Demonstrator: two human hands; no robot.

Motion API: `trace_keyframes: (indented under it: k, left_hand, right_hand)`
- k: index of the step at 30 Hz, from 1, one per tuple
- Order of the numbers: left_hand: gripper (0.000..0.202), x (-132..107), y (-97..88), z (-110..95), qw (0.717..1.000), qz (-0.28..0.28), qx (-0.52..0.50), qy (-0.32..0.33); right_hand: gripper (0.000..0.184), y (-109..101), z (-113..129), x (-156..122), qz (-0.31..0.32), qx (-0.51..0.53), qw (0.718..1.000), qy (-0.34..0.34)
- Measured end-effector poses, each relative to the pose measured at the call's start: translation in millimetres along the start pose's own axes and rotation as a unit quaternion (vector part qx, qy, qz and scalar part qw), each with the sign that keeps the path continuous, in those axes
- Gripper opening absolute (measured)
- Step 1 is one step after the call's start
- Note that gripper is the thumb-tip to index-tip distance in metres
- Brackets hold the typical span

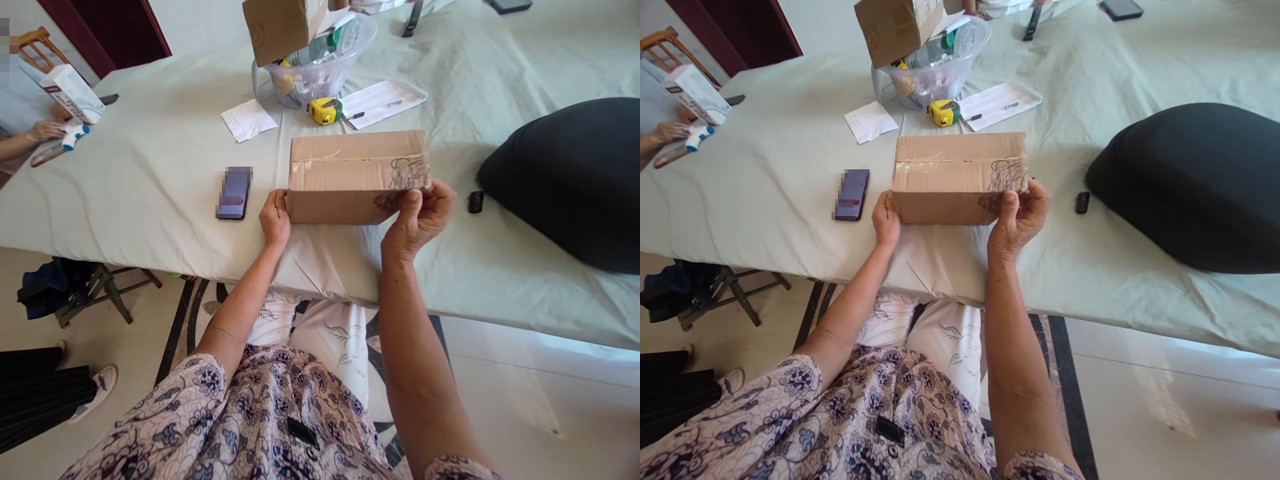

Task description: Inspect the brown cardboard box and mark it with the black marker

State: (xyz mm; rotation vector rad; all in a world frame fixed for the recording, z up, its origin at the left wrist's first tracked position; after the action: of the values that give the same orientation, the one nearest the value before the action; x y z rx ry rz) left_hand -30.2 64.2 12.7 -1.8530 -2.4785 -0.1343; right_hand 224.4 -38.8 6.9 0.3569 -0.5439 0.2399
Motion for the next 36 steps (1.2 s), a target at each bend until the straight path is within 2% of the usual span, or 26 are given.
trace_keyframes:
  k: [3, 7, 11, 13, 16, 21, 25, 27, 30, 33, 36]
  left_hand:
    - [0.034, 1.0, -1.5, 0.5, 1.000, -0.010, 0.003, 0.002]
    - [0.040, -2.9, 3.5, -4.1, 0.995, 0.049, -0.074, 0.039]
    - [0.047, -3.2, 8.2, -4.8, 0.992, 0.082, -0.081, 0.059]
    - [0.046, 0.2, 8.8, -2.1, 0.992, 0.075, -0.081, 0.060]
    - [0.040, 8.1, 6.3, 4.9, 0.994, 0.036, -0.083, 0.057]
    - [0.029, 16.3, 2.2, 16.0, 0.998, -0.016, -0.058, 0.033]
    - [0.027, 14.9, 0.7, 15.3, 0.998, -0.023, -0.051, -0.003]
    - [0.022, 13.5, -1.5, 13.0, 0.998, -0.039, -0.045, -0.011]
    - [0.019, 12.7, -4.6, 10.6, 0.998, -0.061, -0.031, 0.000]
    - [0.019, 13.7, -4.9, 9.6, 0.997, -0.058, -0.034, 0.048]
    - [0.031, 15.4, -4.3, 11.3, 0.994, -0.049, -0.016, 0.099]
  right_hand:
    - [0.051, 4.2, -4.1, -1.6, 0.005, -0.036, 0.999, 0.002]
    - [0.050, 7.7, -5.6, -3.2, 0.015, -0.044, 0.999, 0.024]
    - [0.047, 10.3, -6.3, -4.1, 0.046, -0.041, 0.997, 0.037]
    - [0.045, 13.2, -9.5, -5.9, 0.080, -0.044, 0.995, 0.039]
    - [0.039, 18.9, -17.4, -12.0, 0.145, -0.063, 0.986, 0.059]
    - [0.013, 19.8, -23.4, -21.0, 0.208, -0.204, 0.952, 0.091]
    - [0.012, 17.9, -22.6, -22.3, 0.244, -0.288, 0.923, 0.071]
    - [0.014, 18.0, -22.2, -22.0, 0.244, -0.288, 0.924, 0.053]
    - [0.015, 18.9, -18.5, -21.0, 0.213, -0.232, 0.948, 0.038]
    - [0.020, 20.2, -8.5, -20.1, 0.180, -0.174, 0.968, 0.002]
    - [0.025, 19.1, 2.4, -19.6, 0.145, -0.147, 0.978, -0.041]
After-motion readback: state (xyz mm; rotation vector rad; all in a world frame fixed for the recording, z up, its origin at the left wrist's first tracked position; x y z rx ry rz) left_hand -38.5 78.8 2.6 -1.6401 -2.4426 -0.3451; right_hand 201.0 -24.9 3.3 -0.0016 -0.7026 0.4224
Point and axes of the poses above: each hand's wrist, its own x-axis towards the middle knuckle, its own y-axis out of the palm, z = x × y, the point moved 5 cm from there along x, towards the middle knuckle, and after that the axes turned 11 degrees about -z, right-handed, at the moved point
